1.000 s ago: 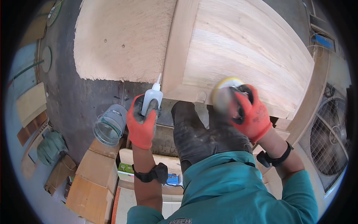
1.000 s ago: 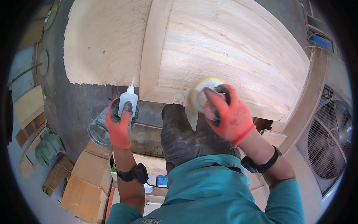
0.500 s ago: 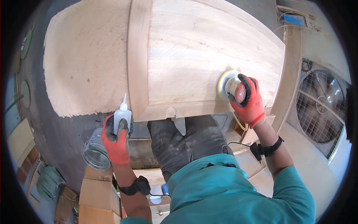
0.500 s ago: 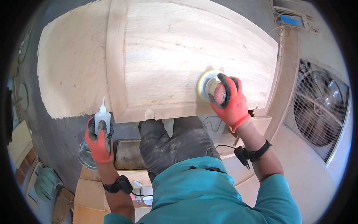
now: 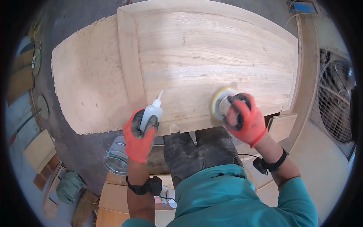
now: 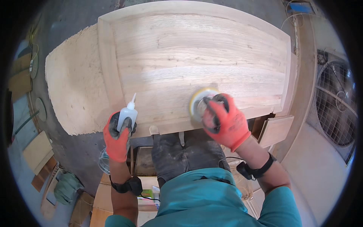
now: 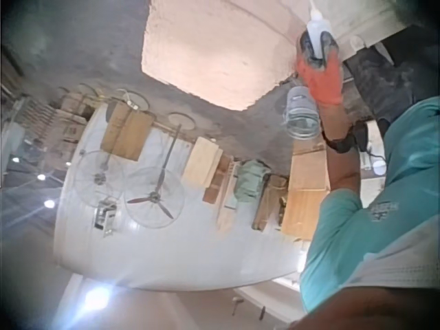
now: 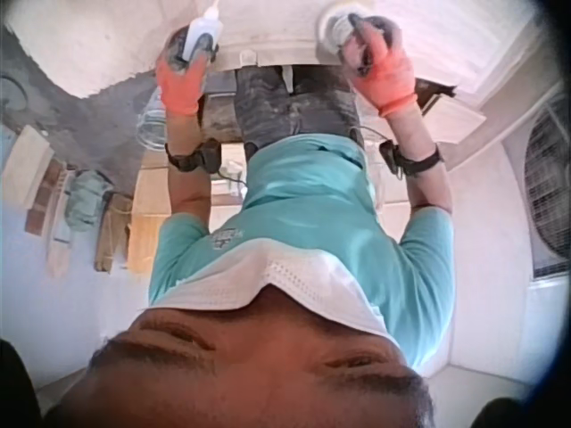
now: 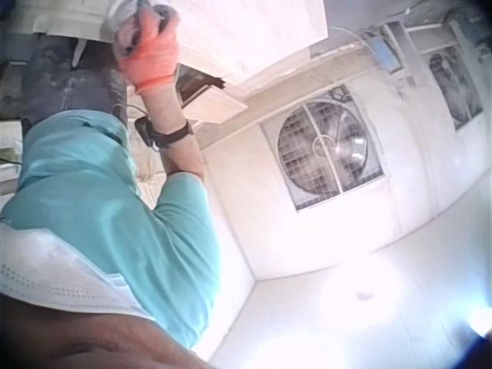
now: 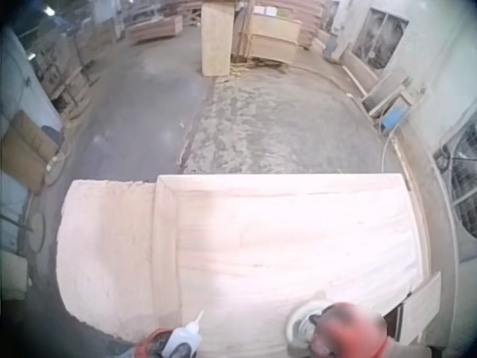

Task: The person uses a handheld orbital sander to smooth the surface of a large, light-colored wooden board. They hold a white squeeze bottle in the other hand and occasionally apply a small amount of liquid to the wood while sanding. The person moves the sander across the board's surface in a continuous, sweeping motion.

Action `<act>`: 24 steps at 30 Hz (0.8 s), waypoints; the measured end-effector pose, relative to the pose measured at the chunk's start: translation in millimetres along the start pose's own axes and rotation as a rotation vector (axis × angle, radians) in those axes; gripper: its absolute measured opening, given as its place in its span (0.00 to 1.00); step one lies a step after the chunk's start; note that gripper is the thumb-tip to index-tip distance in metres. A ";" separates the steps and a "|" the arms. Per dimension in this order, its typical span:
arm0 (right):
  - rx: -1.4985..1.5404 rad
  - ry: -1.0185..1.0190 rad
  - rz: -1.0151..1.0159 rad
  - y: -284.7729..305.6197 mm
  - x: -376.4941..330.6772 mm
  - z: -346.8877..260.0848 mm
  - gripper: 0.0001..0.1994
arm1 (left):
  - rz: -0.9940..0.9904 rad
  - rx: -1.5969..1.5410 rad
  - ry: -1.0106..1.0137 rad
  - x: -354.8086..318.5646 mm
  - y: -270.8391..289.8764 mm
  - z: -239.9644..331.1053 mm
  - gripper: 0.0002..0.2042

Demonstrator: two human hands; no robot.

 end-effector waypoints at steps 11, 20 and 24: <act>-0.010 -0.078 0.166 33.3 11.8 58.5 0.40 | -0.076 0.139 -0.089 17.4 -29.9 6.7 0.20; -0.032 0.170 -0.007 2.7 23.8 -18.4 0.24 | -0.116 0.345 -0.190 37.3 -45.9 20.6 0.17; -0.011 0.164 0.064 8.6 40.6 -11.7 0.26 | -0.100 0.309 -0.087 43.0 -47.9 24.9 0.17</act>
Point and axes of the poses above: each hand's wrist, its own x-axis towards the middle knuckle, its own y-axis out of the back of the hand, z = x × y, the point moved 1 cm from there along x, towards the middle knuckle, and after that the axes turned 10 degrees about -z, right-handed, at the moved point
